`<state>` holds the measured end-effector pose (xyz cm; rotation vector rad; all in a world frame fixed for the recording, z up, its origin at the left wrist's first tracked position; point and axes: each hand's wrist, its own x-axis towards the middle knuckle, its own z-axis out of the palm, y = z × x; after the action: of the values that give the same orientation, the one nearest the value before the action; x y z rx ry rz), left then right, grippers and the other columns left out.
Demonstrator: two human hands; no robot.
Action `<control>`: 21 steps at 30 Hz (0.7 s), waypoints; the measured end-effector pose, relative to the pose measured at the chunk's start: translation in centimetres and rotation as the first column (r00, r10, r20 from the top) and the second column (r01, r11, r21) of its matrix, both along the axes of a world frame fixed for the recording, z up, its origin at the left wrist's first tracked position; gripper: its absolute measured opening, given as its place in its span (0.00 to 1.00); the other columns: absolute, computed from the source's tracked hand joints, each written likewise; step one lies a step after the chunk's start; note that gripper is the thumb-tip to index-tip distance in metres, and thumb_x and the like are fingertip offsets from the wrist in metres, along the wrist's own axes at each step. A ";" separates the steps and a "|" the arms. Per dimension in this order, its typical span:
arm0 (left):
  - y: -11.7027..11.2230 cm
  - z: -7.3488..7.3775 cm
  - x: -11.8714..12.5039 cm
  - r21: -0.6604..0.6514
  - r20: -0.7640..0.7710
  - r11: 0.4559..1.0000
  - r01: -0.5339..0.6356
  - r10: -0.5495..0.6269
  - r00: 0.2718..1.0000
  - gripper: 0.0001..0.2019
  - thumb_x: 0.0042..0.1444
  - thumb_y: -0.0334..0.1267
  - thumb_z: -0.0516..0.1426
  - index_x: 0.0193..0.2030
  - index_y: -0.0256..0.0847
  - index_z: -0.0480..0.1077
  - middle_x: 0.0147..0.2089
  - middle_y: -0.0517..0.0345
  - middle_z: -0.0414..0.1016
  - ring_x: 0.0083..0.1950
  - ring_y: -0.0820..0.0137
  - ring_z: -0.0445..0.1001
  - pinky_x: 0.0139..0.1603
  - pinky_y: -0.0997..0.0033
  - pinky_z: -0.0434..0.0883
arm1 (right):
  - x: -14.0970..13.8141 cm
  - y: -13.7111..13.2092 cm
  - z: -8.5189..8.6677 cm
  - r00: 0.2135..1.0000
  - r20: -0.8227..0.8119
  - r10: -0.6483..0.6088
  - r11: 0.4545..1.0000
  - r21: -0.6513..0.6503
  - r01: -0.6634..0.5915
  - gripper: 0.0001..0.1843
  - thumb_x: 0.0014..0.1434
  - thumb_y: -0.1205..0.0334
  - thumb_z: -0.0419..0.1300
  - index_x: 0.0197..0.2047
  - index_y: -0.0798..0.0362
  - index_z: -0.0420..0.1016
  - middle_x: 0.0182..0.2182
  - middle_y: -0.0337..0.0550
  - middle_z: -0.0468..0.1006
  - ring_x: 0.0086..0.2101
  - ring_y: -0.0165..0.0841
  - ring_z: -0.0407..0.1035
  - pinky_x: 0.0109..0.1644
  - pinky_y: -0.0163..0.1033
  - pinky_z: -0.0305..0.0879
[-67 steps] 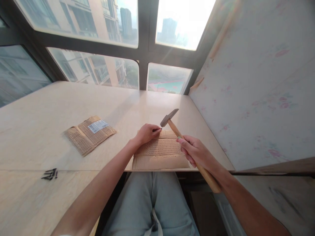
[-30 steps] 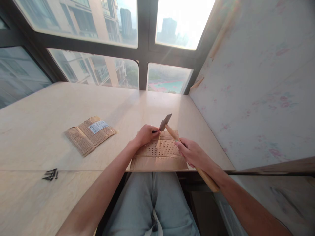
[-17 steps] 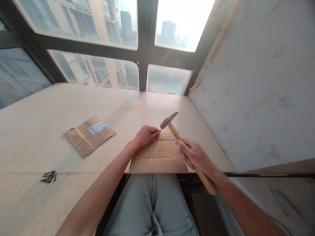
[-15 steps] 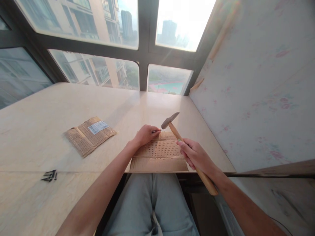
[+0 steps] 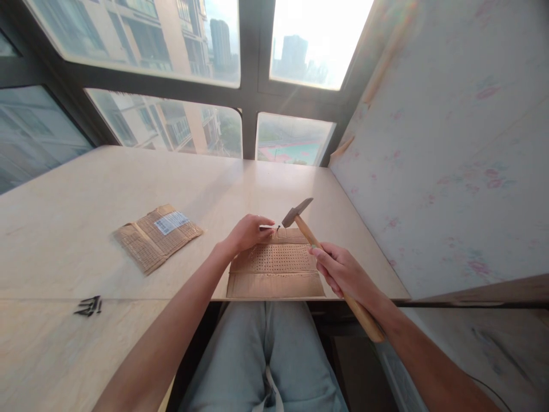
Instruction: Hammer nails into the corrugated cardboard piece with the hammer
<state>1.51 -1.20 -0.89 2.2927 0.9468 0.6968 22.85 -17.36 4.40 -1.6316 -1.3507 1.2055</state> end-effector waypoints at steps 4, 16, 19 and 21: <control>-1.3 0.7 -2.8 0.040 0.033 0.993 -0.114 0.113 0.993 0.13 0.57 0.41 0.59 0.45 0.38 0.79 0.50 0.49 0.80 0.51 0.60 0.78 0.56 0.59 0.72 | 0.1 -0.5 0.1 1.000 -0.018 -0.021 1.000 0.013 0.021 0.19 0.62 0.45 0.53 0.29 0.51 0.59 0.18 0.26 0.62 0.09 0.20 0.53 0.08 0.26 0.49; -13.6 -4.3 -23.2 0.299 -0.163 0.542 -0.785 0.840 0.518 0.16 0.56 0.44 0.51 0.47 0.43 0.73 0.50 0.50 0.79 0.54 0.56 0.75 0.60 0.56 0.67 | 1.8 -5.8 -1.7 0.961 -0.144 -0.235 0.969 0.047 0.244 0.27 0.57 0.38 0.59 0.45 0.53 0.69 0.19 0.28 0.62 0.09 0.20 0.51 0.07 0.27 0.50; -16.0 -6.0 -27.2 0.364 -0.312 0.476 -0.801 0.872 0.376 0.20 0.55 0.42 0.50 0.51 0.36 0.71 0.52 0.38 0.76 0.57 0.50 0.72 0.60 0.51 0.66 | 1.8 -7.2 -2.3 0.944 -0.188 -0.272 0.959 0.024 0.281 0.28 0.55 0.38 0.61 0.47 0.52 0.69 0.18 0.28 0.61 0.09 0.21 0.50 0.07 0.27 0.52; -17.3 -6.7 -28.8 0.373 -0.392 0.436 -0.819 0.874 0.287 0.21 0.55 0.43 0.51 0.52 0.35 0.71 0.53 0.36 0.75 0.58 0.49 0.71 0.59 0.51 0.67 | 1.8 -8.0 -2.6 0.936 -0.203 -0.289 0.955 0.012 0.297 0.28 0.55 0.38 0.62 0.48 0.52 0.70 0.18 0.28 0.61 0.09 0.22 0.51 0.07 0.28 0.53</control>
<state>-27.25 -18.46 -7.55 1.8992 2.6008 0.4420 24.63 -25.37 1.79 -1.5701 -0.9628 1.1176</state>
